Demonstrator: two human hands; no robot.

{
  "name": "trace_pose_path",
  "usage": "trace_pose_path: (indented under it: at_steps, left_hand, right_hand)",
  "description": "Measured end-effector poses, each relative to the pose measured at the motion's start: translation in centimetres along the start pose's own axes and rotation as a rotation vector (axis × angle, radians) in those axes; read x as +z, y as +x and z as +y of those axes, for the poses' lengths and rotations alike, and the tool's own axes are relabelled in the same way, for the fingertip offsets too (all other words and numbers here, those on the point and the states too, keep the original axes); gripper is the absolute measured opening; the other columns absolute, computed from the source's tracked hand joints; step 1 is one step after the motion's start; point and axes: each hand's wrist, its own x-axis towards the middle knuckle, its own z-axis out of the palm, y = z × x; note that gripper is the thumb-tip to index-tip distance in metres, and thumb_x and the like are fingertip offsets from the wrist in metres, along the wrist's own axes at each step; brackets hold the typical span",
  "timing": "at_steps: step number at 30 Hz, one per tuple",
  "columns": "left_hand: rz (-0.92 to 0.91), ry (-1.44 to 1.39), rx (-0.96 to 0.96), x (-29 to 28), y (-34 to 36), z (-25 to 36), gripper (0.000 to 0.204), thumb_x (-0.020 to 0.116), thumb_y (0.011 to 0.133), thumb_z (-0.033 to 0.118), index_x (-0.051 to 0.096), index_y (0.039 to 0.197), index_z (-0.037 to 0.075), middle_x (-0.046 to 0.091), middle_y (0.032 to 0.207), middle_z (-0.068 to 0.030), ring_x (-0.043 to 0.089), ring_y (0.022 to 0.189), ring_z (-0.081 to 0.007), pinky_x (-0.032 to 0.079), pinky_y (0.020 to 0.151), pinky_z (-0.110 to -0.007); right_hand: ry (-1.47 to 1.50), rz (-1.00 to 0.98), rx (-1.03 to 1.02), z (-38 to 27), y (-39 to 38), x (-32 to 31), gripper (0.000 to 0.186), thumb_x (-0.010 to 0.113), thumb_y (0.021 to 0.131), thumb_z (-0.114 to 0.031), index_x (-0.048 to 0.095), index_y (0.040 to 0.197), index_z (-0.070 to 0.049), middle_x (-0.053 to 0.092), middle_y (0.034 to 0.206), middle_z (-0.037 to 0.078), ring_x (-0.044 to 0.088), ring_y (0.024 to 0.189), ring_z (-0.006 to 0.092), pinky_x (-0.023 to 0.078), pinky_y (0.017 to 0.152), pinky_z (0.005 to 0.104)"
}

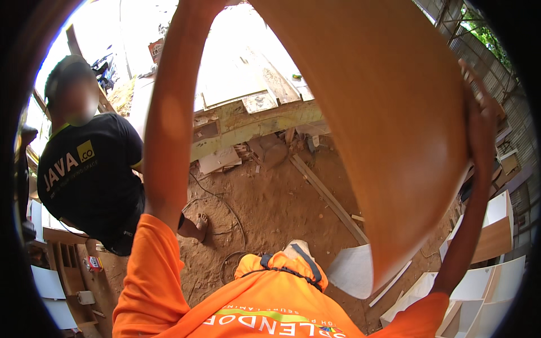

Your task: The person measures a white cabinet frame with a tape measure, then carries a large wood panel to a table saw. They position the panel and push it through the saw blade to cut it, with another person assisting nearby.

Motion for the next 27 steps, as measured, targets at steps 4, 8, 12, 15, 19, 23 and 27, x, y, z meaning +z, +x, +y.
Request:
trace_pose_path:
  at_steps: [4, 8, 12, 15, 19, 23, 27]
  left_hand:
    - [0.465, 0.317, -0.45, 0.9, -6.5, -3.8, 0.017, 0.071, 0.095, 0.008, 0.065, 0.107, -0.003, 0.073, 0.094, -0.0124, 0.074, 0.08, -0.0194, 0.064, 0.065, -0.033]
    - [0.439, 0.256, -0.506, 1.4, -10.4, -6.2, 0.027, 0.068, 0.099, 0.007, 0.056, 0.12, -0.003, 0.069, 0.107, -0.0143, 0.072, 0.096, -0.0217, 0.065, 0.078, -0.034]
    - [0.512, 0.277, -0.603, 1.7, -11.3, -8.2, 0.028, 0.067, 0.099, 0.006, 0.054, 0.123, -0.001, 0.068, 0.106, -0.0137, 0.071, 0.1, -0.0206, 0.064, 0.083, -0.032]
    - [0.444, 0.27, -0.596, 1.3, -10.3, -9.3, 0.029, 0.068, 0.099, 0.007, 0.054, 0.123, -0.001, 0.069, 0.106, -0.0132, 0.072, 0.099, -0.0202, 0.065, 0.08, -0.031]
    - [0.409, 0.393, -0.59, -0.4, -7.1, -10.6, 0.035, 0.073, 0.096, 0.014, 0.058, 0.124, -0.001, 0.069, 0.105, -0.0138, 0.073, 0.092, -0.0208, 0.065, 0.075, -0.033]
    - [0.399, 0.319, -0.54, -2.6, -6.1, -12.2, 0.031, 0.072, 0.096, 0.012, 0.059, 0.121, -0.002, 0.07, 0.106, -0.0132, 0.073, 0.092, -0.0204, 0.064, 0.076, -0.032]
    - [0.555, 0.337, -0.621, -6.1, -8.5, -14.4, 0.02, 0.069, 0.098, 0.008, 0.061, 0.114, -0.003, 0.072, 0.104, -0.012, 0.072, 0.089, -0.0194, 0.062, 0.077, -0.032]
  right_hand:
    - [-0.184, -0.135, 0.189, 2.1, -4.0, 4.4, 0.045, 0.051, 0.11, -0.036, 0.06, 0.148, -0.013, 0.071, 0.133, 0.012, 0.06, 0.097, 0.0103, 0.045, 0.077, 0.0255]
    - [-0.104, -0.236, 0.172, 4.6, -6.2, 8.2, 0.045, 0.05, 0.111, -0.03, 0.059, 0.147, -0.004, 0.069, 0.136, 0.017, 0.065, 0.115, 0.0196, 0.048, 0.096, 0.0312]
    - [-0.013, -0.234, 0.186, 6.4, -6.6, 9.6, 0.045, 0.048, 0.111, -0.025, 0.058, 0.146, 0.0, 0.066, 0.141, 0.019, 0.059, 0.135, 0.0279, 0.04, 0.115, 0.0386]
    - [-0.013, -0.229, 0.267, 7.3, -5.9, 9.4, 0.044, 0.048, 0.111, -0.025, 0.058, 0.147, -0.002, 0.065, 0.142, 0.018, 0.061, 0.133, 0.0281, 0.041, 0.113, 0.0377]
    - [0.006, -0.175, 0.206, 8.2, -4.0, 10.5, 0.045, 0.046, 0.112, -0.029, 0.058, 0.148, -0.005, 0.065, 0.143, 0.016, 0.061, 0.131, 0.0247, 0.042, 0.112, 0.0367]
    - [-0.034, -0.197, 0.245, 8.7, -2.2, 12.8, 0.045, 0.045, 0.112, -0.029, 0.058, 0.148, -0.005, 0.066, 0.141, 0.017, 0.064, 0.127, 0.0254, 0.044, 0.11, 0.0368]
    - [-0.063, -0.299, 0.209, 9.1, -0.1, 17.4, 0.044, 0.044, 0.111, -0.024, 0.057, 0.147, -0.003, 0.066, 0.14, 0.02, 0.067, 0.125, 0.0292, 0.047, 0.107, 0.0369]
